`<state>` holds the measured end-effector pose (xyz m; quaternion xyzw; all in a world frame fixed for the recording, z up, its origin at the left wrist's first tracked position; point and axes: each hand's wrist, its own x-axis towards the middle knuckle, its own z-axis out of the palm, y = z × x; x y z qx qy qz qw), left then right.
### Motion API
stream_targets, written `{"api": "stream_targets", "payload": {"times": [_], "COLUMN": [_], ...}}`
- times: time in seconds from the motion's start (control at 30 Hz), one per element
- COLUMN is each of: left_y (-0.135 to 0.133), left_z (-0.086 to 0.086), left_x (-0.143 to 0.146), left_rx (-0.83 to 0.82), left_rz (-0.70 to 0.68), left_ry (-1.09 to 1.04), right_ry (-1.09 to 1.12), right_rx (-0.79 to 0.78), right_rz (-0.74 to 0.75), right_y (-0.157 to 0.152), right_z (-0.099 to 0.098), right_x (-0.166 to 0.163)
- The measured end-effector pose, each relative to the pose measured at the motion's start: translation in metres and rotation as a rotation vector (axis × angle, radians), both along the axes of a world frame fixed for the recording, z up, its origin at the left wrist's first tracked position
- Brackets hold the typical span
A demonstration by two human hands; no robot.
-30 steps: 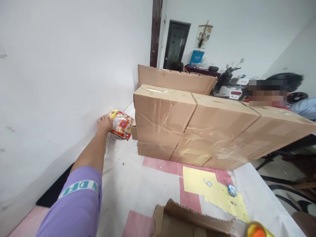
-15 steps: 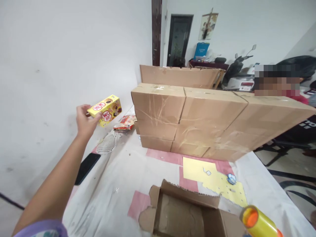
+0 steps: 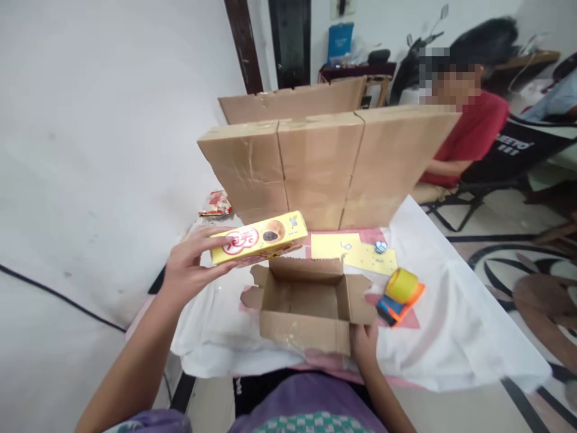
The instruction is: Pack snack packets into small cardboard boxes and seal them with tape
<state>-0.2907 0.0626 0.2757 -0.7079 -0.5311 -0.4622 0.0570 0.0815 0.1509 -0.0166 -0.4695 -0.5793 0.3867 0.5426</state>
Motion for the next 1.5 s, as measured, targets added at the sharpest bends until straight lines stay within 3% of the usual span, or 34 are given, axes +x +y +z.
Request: {"api": "stream_targets", "payload": {"times": [0.27, 0.67, 0.93, 1.5], "left_y": [0.004, 0.021, 0.031, 0.041], "left_z": [-0.041, -0.098, -0.103, -0.094], "left_x": [0.057, 0.067, 0.067, 0.078], "left_rx": [-0.491, -0.892, -1.011, -1.165], "left_rz": [-0.220, -0.165, 0.019, 0.107], "left_ry": [0.140, 0.372, 0.660, 0.726], "right_ry": [0.131, 0.151, 0.093, 0.012], "right_rx": [-0.080, -0.105, -0.105, -0.161], "right_rz": [0.004, 0.008, 0.036, 0.052], "right_y": [0.003, 0.000, 0.000, -0.001], "right_z": [0.013, 0.014, 0.016, 0.013], "right_x": [-0.008, -0.008, -0.008, -0.008]}}
